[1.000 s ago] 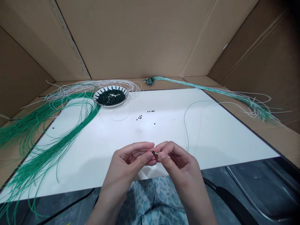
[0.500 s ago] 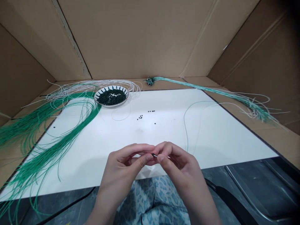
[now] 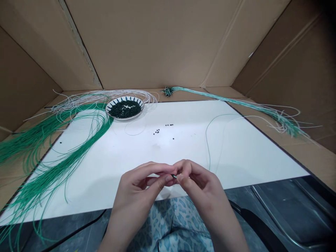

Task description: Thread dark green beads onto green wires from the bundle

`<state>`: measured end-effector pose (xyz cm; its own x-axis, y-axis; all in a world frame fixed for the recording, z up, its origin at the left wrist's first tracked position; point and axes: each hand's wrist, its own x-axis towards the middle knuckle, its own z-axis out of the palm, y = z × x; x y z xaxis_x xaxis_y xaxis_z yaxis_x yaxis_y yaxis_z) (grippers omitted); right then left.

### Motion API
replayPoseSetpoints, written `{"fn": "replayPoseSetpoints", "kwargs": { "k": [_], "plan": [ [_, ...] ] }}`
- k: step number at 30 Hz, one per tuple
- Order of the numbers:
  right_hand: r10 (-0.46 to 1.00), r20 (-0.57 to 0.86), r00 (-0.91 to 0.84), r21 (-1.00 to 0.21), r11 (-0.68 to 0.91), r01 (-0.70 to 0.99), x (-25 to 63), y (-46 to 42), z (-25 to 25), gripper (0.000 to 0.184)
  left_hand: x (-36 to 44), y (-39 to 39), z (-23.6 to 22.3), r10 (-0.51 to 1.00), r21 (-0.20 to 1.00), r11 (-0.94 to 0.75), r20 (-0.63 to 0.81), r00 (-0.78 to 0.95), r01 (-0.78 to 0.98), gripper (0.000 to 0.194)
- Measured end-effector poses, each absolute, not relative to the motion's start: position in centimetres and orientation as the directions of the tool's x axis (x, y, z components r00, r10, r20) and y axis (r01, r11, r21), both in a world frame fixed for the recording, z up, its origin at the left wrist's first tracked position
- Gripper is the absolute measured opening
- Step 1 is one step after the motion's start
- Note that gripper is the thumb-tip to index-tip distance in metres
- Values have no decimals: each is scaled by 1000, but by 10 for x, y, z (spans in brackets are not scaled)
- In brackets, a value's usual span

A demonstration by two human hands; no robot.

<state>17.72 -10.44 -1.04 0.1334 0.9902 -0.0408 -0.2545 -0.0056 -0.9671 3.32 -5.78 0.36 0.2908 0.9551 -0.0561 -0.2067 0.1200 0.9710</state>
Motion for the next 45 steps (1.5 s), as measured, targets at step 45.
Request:
{"fn": "replayPoseSetpoints", "kwargs": {
  "k": [45],
  "plan": [
    [994,-76,74,-965,-54,-256,179,-106,-10,24,24,-50,4,909,971,209,-147,390,-120,15]
  ]
}}
